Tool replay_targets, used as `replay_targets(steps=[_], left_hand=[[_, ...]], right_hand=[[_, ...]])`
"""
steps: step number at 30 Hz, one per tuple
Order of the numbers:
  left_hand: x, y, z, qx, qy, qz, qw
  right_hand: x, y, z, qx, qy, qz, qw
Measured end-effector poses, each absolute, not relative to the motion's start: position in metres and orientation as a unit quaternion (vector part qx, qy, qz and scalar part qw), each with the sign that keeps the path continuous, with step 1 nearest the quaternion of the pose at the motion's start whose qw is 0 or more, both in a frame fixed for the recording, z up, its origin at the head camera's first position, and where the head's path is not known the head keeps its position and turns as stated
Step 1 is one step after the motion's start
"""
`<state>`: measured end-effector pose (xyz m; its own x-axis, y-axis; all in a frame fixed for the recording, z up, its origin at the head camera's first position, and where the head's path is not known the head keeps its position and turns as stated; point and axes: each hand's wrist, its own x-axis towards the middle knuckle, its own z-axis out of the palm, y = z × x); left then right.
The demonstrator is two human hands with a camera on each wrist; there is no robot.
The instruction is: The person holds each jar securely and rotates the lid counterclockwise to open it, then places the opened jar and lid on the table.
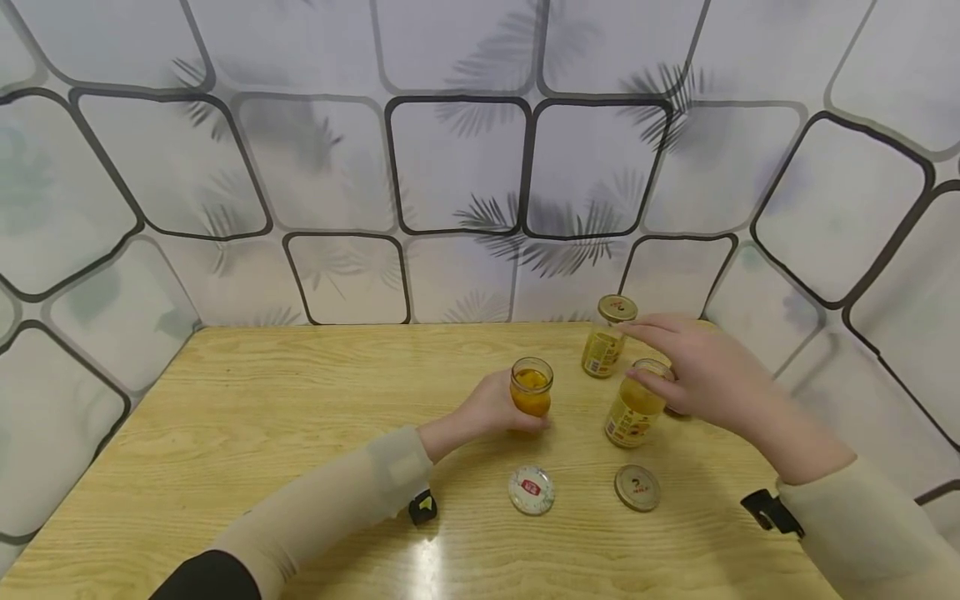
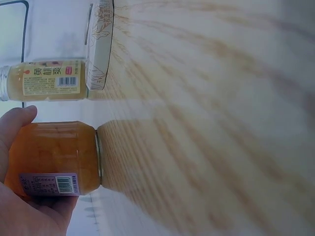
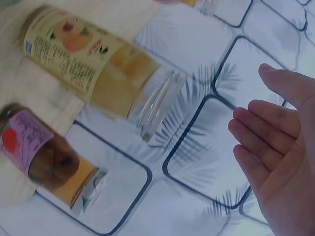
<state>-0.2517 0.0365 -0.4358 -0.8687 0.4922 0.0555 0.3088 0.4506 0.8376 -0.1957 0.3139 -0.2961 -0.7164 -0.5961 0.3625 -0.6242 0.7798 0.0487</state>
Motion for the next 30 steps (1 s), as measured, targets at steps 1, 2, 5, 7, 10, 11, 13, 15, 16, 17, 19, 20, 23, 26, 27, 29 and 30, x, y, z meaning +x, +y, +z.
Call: replay_targets(steps=[1,2,5,7,10,11,13,15,16,17,19,20,23,26,27,29,30], left_hand=[[-0.252,0.036,-0.436,0.238,0.846,0.467,0.097],[-0.252,0.036,-0.437,0.239,0.846,0.467,0.096],[-0.253,0.036,-0.439,0.242,0.846,0.466,0.093],[-0.253,0.036,-0.440,0.242,0.845,0.468,0.094],[-0.253,0.036,-0.440,0.241,0.843,0.472,0.097],[-0.252,0.036,-0.440,0.241,0.842,0.473,0.098],[-0.252,0.035,-0.440,0.241,0.840,0.476,0.100],[-0.251,0.035,-0.440,0.241,0.840,0.476,0.101],[-0.251,0.035,-0.440,0.241,0.840,0.476,0.101],[-0.251,0.034,-0.440,0.241,0.840,0.475,0.101],[-0.252,0.034,-0.440,0.241,0.841,0.473,0.103],[-0.252,0.034,-0.440,0.241,0.842,0.471,0.103],[-0.252,0.034,-0.439,0.240,0.845,0.467,0.103],[-0.253,0.035,-0.439,0.239,0.846,0.467,0.100],[-0.253,0.035,-0.439,0.239,0.846,0.466,0.099],[-0.253,0.035,-0.438,0.239,0.846,0.466,0.100],[-0.253,0.035,-0.438,0.238,0.846,0.467,0.100]], right_hand=[[-0.197,0.317,-0.295,0.325,-0.926,0.038,0.186],[-0.198,0.321,-0.295,0.321,-0.927,0.040,0.190],[-0.203,0.333,-0.295,0.305,-0.930,0.041,0.200],[-0.206,0.342,-0.296,0.287,-0.938,0.039,0.192],[-0.210,0.353,-0.297,0.249,-0.954,0.034,0.164],[-0.212,0.357,-0.298,0.239,-0.958,0.034,0.155],[-0.215,0.363,-0.299,0.221,-0.964,0.033,0.140],[-0.218,0.369,-0.300,0.204,-0.970,0.033,0.128],[-0.220,0.371,-0.301,0.196,-0.972,0.033,0.124],[-0.221,0.373,-0.302,0.190,-0.974,0.032,0.120],[-0.223,0.378,-0.303,0.179,-0.977,0.029,0.112],[-0.224,0.380,-0.304,0.175,-0.978,0.028,0.108],[-0.226,0.387,-0.307,0.167,-0.980,0.025,0.101],[-0.229,0.394,-0.311,0.160,-0.982,0.024,0.097],[-0.230,0.397,-0.312,0.158,-0.983,0.023,0.095],[-0.232,0.402,-0.316,0.154,-0.984,0.023,0.090],[-0.233,0.404,-0.318,0.153,-0.984,0.023,0.085]])
